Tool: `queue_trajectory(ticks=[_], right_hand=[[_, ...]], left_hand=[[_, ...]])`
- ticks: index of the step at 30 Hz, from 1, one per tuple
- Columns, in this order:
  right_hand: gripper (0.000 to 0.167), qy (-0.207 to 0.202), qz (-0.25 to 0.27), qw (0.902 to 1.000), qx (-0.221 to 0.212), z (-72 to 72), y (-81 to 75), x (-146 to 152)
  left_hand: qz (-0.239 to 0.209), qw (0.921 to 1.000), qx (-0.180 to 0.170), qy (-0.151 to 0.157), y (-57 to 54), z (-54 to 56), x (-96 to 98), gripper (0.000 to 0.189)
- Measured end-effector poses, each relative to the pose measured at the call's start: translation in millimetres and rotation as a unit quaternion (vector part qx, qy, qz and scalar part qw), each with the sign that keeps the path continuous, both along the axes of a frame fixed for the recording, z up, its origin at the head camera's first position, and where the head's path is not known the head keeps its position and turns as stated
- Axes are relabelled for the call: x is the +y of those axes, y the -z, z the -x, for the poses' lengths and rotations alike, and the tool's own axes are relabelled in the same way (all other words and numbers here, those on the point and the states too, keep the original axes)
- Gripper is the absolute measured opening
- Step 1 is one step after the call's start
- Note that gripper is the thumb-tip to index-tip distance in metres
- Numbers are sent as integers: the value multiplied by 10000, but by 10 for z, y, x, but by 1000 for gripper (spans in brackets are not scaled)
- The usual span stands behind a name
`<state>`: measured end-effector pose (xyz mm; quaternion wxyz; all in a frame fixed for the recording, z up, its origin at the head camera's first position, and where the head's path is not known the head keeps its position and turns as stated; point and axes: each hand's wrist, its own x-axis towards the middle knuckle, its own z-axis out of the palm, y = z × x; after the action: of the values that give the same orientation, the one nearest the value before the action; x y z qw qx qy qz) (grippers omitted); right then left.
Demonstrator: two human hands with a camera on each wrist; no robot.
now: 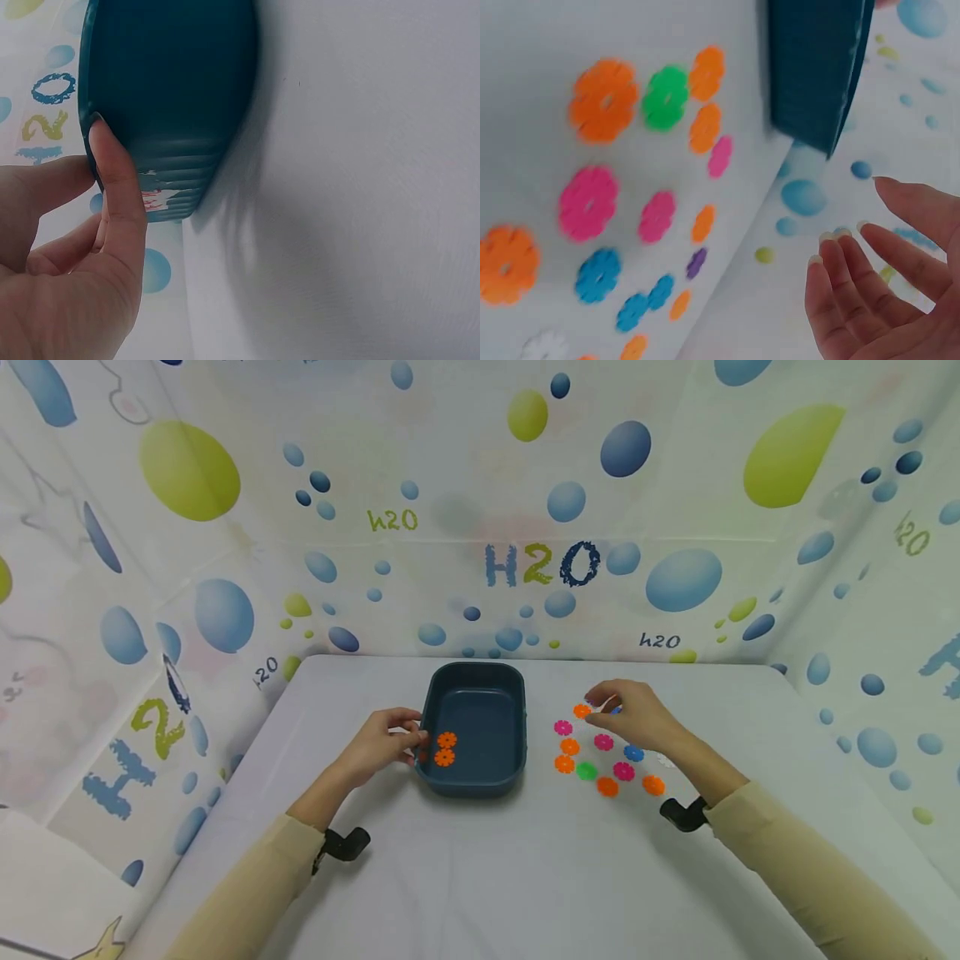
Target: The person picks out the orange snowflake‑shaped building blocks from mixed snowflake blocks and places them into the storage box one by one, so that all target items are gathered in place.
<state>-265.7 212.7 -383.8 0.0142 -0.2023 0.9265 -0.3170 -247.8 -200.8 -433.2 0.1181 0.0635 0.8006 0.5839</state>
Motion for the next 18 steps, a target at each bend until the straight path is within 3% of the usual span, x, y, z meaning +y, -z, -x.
queue_trajectory(ticks=[8,18], right_hand=[[34,284,-162,9994,-106,23,107,467],[41,646,-418,9956,-531,119,301,826]], left_hand=[[-3,10000,-44,-26,-13,-9,6,46],[-8,10000,-14,-10,-1,0,2,46]])
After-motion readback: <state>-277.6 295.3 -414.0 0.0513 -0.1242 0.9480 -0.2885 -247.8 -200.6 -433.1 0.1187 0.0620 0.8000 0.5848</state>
